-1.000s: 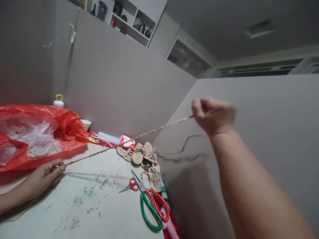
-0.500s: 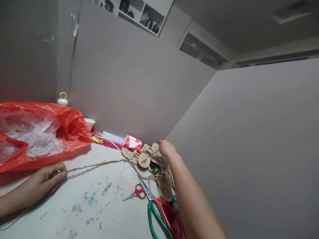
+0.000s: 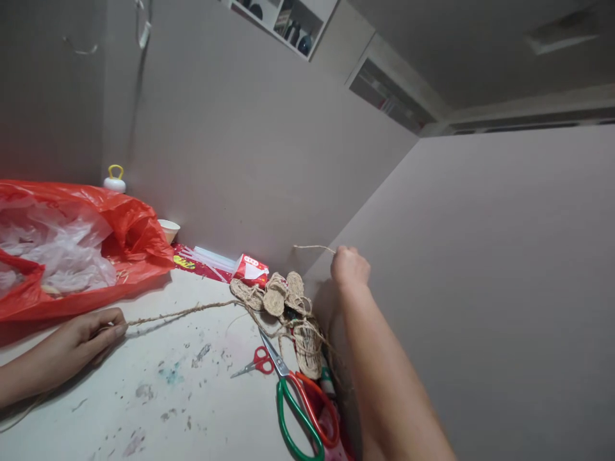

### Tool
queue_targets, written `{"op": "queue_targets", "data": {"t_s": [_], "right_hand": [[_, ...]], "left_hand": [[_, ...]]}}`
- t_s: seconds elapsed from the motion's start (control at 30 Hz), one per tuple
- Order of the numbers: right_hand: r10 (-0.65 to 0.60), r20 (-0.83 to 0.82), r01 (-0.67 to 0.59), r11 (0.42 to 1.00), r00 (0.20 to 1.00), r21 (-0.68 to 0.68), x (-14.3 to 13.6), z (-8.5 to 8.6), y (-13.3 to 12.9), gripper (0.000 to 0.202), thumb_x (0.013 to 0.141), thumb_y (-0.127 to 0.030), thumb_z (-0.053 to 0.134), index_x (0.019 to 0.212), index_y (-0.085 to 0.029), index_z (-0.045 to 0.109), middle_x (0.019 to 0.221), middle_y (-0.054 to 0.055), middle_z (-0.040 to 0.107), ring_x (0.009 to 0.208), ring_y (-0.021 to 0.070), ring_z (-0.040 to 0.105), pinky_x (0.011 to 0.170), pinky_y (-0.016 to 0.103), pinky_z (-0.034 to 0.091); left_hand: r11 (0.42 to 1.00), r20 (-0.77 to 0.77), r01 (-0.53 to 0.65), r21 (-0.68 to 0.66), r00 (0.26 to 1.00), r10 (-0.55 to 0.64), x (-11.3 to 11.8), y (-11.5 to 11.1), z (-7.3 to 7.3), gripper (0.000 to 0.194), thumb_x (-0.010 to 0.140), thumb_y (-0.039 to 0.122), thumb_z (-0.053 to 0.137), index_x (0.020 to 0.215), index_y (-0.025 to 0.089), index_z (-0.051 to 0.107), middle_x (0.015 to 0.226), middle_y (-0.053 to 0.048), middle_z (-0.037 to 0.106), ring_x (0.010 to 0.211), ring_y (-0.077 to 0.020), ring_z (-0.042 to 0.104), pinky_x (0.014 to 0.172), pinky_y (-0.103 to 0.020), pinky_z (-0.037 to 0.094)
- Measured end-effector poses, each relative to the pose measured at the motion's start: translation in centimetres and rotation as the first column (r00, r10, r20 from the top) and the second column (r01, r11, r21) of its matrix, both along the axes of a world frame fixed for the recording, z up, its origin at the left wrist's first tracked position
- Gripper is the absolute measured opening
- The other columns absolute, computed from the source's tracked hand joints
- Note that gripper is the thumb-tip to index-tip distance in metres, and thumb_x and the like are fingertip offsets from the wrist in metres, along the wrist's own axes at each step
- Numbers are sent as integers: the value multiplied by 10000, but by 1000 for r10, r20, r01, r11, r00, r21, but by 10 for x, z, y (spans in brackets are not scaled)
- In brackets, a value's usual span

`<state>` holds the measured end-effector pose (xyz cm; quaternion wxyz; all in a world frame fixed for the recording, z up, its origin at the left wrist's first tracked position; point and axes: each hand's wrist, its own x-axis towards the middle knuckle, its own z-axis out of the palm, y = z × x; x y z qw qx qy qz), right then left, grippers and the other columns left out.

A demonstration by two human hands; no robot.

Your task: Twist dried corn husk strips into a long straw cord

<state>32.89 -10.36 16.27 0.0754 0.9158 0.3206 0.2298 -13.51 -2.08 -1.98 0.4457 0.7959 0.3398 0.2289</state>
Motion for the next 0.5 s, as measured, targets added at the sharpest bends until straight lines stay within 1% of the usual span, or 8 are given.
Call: {"op": "queue_targets", "data": {"t_s": [0.13, 0.2, 0.27, 0.37, 0.4, 0.43, 0.47, 0.5], "right_hand": [[91, -60, -91, 996, 994, 11, -33, -3, -2, 230, 902, -221, 523, 1070, -95, 616, 1096, 173, 611, 943, 261, 627, 787, 433, 505], [235, -72, -233, 972, 969, 28, -69, -19, -1, 293, 896, -181, 480, 1146, -71, 587, 1207, 258, 537, 971, 313, 625, 795, 463, 483], [450, -109, -450, 893, 886, 27, -116, -44, -2, 402, 902, -218, 459, 1296, -145, 490, 1372, 210, 431, 1058, 293, 590, 855, 437, 459], [721, -238, -744, 668, 651, -13, -196, -90, -6, 588, 816, -386, 597, 1367, -283, 419, 1392, 52, 472, 1220, 221, 470, 968, 331, 397], [794, -293, -832, 554, 533, -10, -221, -104, -8, 690, 777, -427, 634, 1399, -297, 368, 1402, 33, 468, 1235, 202, 450, 974, 302, 388], [871, -349, -915, 395, 345, 82, -241, -117, -8, 771, 755, -425, 657, 1423, -221, 332, 1390, 93, 479, 1232, 227, 446, 975, 324, 379], [899, -384, -944, 289, 211, 159, -258, -128, -8, 752, 774, -422, 640, 1418, -188, 330, 1335, 120, 529, 1200, 234, 470, 971, 341, 372], [899, -414, -951, 242, 145, 193, -269, -136, -8, 643, 804, -414, 611, 1368, -188, 401, 1190, 109, 630, 1098, 227, 541, 944, 347, 379]], "left_hand": [[1000, 10, 2, 23, 1000, -2, -2, 1, -1, 324, 890, 446, 377, 673, 205, 380, 560, 50, 409, 534, -117, 377, 529, -231, 331], [999, 13, -5, 32, 1000, 5, -2, 0, 0, 327, 894, 443, 367, 669, 206, 372, 558, 50, 404, 533, -118, 379, 528, -231, 332], [998, 13, -12, 65, 1000, 11, -1, -1, 1, 337, 898, 446, 357, 661, 206, 363, 563, 48, 396, 534, -118, 379, 524, -231, 328], [980, 26, 17, 200, 999, -22, -2, -6, 2, 332, 902, 432, 366, 664, 201, 382, 605, 38, 411, 559, -117, 407, 543, -232, 334], [967, 29, 45, 249, 998, -54, -3, -8, 2, 319, 904, 418, 373, 675, 199, 398, 619, 36, 425, 569, -116, 423, 552, -231, 339], [953, 26, 86, 290, 995, -97, -4, -11, 2, 299, 908, 399, 378, 692, 197, 418, 629, 34, 442, 576, -115, 441, 561, -228, 344], [937, 20, 130, 323, 989, -144, -6, -14, 2, 276, 914, 375, 377, 712, 196, 436, 637, 34, 457, 579, -112, 456, 567, -225, 346], [920, 11, 173, 351, 982, -189, -7, -17, 2, 256, 921, 351, 371, 733, 196, 449, 639, 35, 468, 576, -108, 466, 568, -222, 345]]}}
